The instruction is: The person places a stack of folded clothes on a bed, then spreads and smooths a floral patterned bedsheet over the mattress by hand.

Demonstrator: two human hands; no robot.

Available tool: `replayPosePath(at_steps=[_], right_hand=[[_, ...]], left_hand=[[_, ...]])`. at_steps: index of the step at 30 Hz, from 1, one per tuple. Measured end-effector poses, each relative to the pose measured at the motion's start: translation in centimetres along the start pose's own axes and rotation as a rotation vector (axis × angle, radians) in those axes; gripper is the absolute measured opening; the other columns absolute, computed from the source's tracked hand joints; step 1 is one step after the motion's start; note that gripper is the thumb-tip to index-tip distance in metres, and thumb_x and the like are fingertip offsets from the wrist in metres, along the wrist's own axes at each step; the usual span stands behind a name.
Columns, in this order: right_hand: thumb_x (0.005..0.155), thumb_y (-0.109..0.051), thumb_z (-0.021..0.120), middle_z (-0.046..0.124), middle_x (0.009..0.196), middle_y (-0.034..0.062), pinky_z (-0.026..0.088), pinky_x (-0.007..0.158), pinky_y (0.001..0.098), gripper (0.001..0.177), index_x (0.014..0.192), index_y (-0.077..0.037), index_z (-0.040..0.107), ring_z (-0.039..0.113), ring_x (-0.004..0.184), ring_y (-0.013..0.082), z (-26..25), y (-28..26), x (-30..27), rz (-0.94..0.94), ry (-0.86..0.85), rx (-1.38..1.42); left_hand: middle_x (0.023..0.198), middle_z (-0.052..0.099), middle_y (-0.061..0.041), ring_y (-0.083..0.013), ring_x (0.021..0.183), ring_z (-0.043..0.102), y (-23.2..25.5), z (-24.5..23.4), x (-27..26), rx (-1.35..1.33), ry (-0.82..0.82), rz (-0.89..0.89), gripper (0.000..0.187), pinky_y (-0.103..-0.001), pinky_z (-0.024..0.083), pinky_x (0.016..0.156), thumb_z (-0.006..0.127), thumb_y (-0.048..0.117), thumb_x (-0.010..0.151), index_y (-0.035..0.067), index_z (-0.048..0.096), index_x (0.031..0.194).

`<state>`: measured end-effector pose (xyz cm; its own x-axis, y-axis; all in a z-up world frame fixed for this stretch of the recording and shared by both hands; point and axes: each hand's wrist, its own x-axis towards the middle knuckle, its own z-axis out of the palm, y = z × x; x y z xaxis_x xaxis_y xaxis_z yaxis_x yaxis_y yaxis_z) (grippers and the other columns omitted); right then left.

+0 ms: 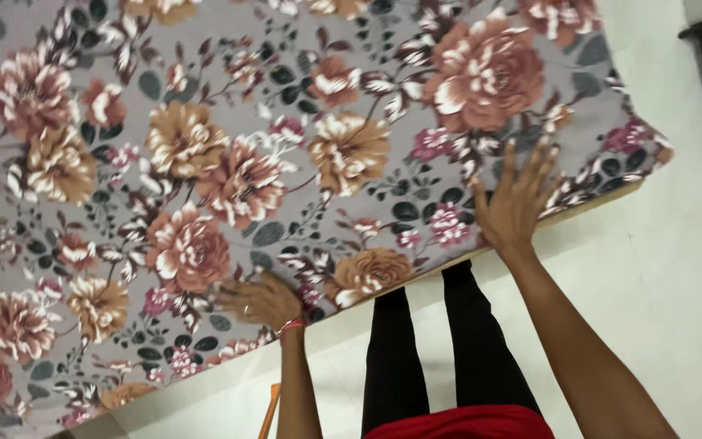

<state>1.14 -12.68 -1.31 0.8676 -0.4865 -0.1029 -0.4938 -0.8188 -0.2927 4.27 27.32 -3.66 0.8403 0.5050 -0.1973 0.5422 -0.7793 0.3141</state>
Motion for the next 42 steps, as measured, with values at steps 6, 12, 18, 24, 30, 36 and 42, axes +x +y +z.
replayPosePath(at_steps=[6, 12, 18, 24, 30, 36, 42], right_hand=[[0.107, -0.049, 0.057, 0.014, 0.174, 0.0292, 0.004, 0.124, 0.0718, 0.08, 0.169, -0.009, 0.028, 0.009, 0.161, 0.0496, -2.3, 6.3, 3.5, -0.086, -0.058, -0.031], [0.105, -0.049, 0.058, 0.017, 0.168, 0.0315, 0.007, 0.124, 0.0699, 0.08, 0.167, -0.007, 0.028, 0.014, 0.156, 0.0494, -5.9, 15.0, 3.8, 0.141, -0.022, 0.045], [0.102, -0.052, 0.058, 0.024, 0.165, 0.0315, 0.01, 0.122, 0.0678, 0.085, 0.161, 0.003, 0.029, 0.021, 0.154, 0.049, -5.6, 16.6, 5.9, -0.051, 0.017, -0.081], [0.105, -0.048, 0.055, 0.032, 0.166, 0.0223, 0.024, 0.119, 0.0632, 0.075, 0.162, -0.006, 0.031, 0.031, 0.147, 0.0482, -6.1, 17.1, 7.7, -0.138, -0.028, 0.015], [0.092, -0.032, 0.058, 0.024, 0.169, 0.0181, 0.023, 0.121, 0.062, 0.081, 0.162, -0.007, 0.026, 0.027, 0.15, 0.0455, -6.6, 17.5, 7.9, -0.141, -0.179, -0.046], [0.09, -0.036, 0.061, 0.012, 0.167, 0.0207, 0.017, 0.117, 0.0666, 0.088, 0.161, -0.006, 0.017, 0.017, 0.15, 0.0483, -5.2, 18.5, 8.8, -0.129, -0.357, -0.077], [0.094, -0.033, 0.057, 0.013, 0.168, 0.0219, 0.013, 0.118, 0.0655, 0.084, 0.161, -0.005, 0.016, 0.015, 0.152, 0.0486, -5.3, 19.3, 8.9, -0.131, -0.38, 0.1]], left_hand=[[0.161, 0.015, -0.042, -0.0567, 0.152, 0.003, 13.3, 7.0, -7.0, 0.098, -0.192, 0.596, 0.085, -0.068, -0.002, 0.121, 0.057, 0.044, 0.101, -0.015, 0.023, 0.153], [0.166, 0.018, -0.032, -0.0498, 0.155, 0.01, 25.0, 10.2, -18.2, 0.078, -0.337, 0.944, 0.083, -0.069, 0.007, 0.121, 0.06, 0.048, 0.094, 0.003, 0.034, 0.159], [0.168, 0.018, -0.025, -0.0481, 0.156, 0.012, 30.3, 10.5, -21.7, 0.071, -0.475, 1.157, 0.079, -0.068, 0.008, 0.123, 0.06, 0.047, 0.094, 0.011, 0.034, 0.16], [0.171, 0.016, -0.028, -0.0498, 0.158, 0.011, 38.5, 16.0, -21.5, 0.013, -0.153, 0.711, 0.078, -0.068, 0.004, 0.126, 0.053, 0.046, 0.099, 0.007, 0.031, 0.163], [0.171, 0.021, -0.015, -0.0499, 0.156, 0.011, 40.8, 18.2, -25.4, 0.087, -0.058, 0.679, 0.075, -0.068, 0.005, 0.123, 0.051, 0.045, 0.096, 0.012, 0.032, 0.161], [0.171, 0.023, -0.009, -0.0484, 0.157, 0.013, 41.1, 17.9, -25.2, 0.079, -0.077, 0.644, 0.073, -0.067, 0.007, 0.124, 0.051, 0.039, 0.095, 0.015, 0.036, 0.161], [0.17, 0.024, -0.01, -0.0477, 0.155, 0.015, 41.3, 17.5, -25.0, 0.048, -0.134, 0.606, 0.072, -0.068, 0.007, 0.123, 0.053, 0.039, 0.094, 0.016, 0.036, 0.16]])
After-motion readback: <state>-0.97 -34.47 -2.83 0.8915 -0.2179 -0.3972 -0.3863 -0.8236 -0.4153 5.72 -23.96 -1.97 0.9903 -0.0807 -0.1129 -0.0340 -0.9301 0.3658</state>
